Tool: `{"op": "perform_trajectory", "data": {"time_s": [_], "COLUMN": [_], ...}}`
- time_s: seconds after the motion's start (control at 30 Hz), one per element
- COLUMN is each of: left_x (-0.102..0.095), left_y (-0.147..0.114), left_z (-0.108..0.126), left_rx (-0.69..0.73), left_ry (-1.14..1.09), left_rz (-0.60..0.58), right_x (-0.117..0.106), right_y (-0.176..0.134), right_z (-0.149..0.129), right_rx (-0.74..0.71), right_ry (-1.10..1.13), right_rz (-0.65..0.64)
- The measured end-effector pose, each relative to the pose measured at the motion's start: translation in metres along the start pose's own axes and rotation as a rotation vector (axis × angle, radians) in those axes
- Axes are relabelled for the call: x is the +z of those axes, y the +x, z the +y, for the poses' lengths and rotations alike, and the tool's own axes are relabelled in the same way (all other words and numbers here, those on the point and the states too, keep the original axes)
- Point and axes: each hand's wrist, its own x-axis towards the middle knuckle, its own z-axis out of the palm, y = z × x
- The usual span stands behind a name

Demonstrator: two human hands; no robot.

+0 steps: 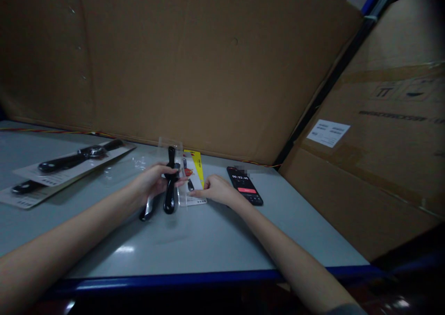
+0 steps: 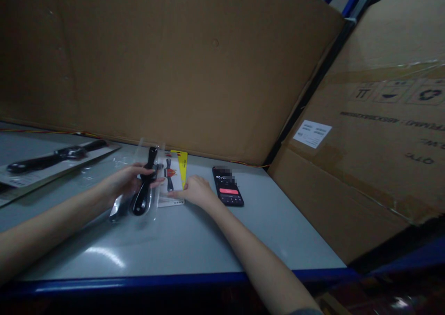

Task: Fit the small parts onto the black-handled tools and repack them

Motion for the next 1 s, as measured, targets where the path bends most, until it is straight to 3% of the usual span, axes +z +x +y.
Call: {"op": "perform_trajectory", "data": {"time_s": [0.1, 0.2, 0.47, 0.63, 0.7, 0.8, 0.87, 0.93, 1.0], "left_x": [0.001, 0.001, -0.008, -0.014, -0.015, -0.013, -0.011, -0.007, -0.001], "left_y": [-0.001, -0.002, 0.007, 0.012, 0.013, 0.012, 0.009, 0.005, -0.001], "left_z": [0.000, 0.001, -0.002, -0.003, -0.003, -0.003, -0.003, -0.002, -0.001], "left_rx": [0.028, 0.030, 0.050, 0.068, 0.057, 0.048, 0.040, 0.030, 0.020], "left_ry": [-0.003, -0.008, -0.016, -0.004, 0.007, 0.012, 0.020, 0.032, 0.044], "left_rz": [0.040, 0.037, 0.005, 0.009, 0.010, 0.034, 0.052, 0.051, 0.005], "right_x": [0.000, -0.005, -0.012, -0.017, -0.023, -0.035, -0.043, -0.047, -0.046], "right_y": [0.000, -0.003, -0.014, -0.005, -0.003, -0.003, -0.005, -0.010, -0.017], "right_z": [0.002, 0.006, -0.012, 0.001, 0.008, 0.014, 0.013, 0.007, -0.006], "right_rx": [0.030, 0.059, 0.048, 0.023, 0.056, 0.110, 0.113, 0.063, -0.044], "right_ry": [0.074, 0.135, -0.019, 0.443, 0.621, 0.735, 0.723, 0.613, 0.420], "right_rz": [-0.079, -0.002, -0.002, -0.189, -0.207, -0.109, 0.051, 0.259, 0.387]}}
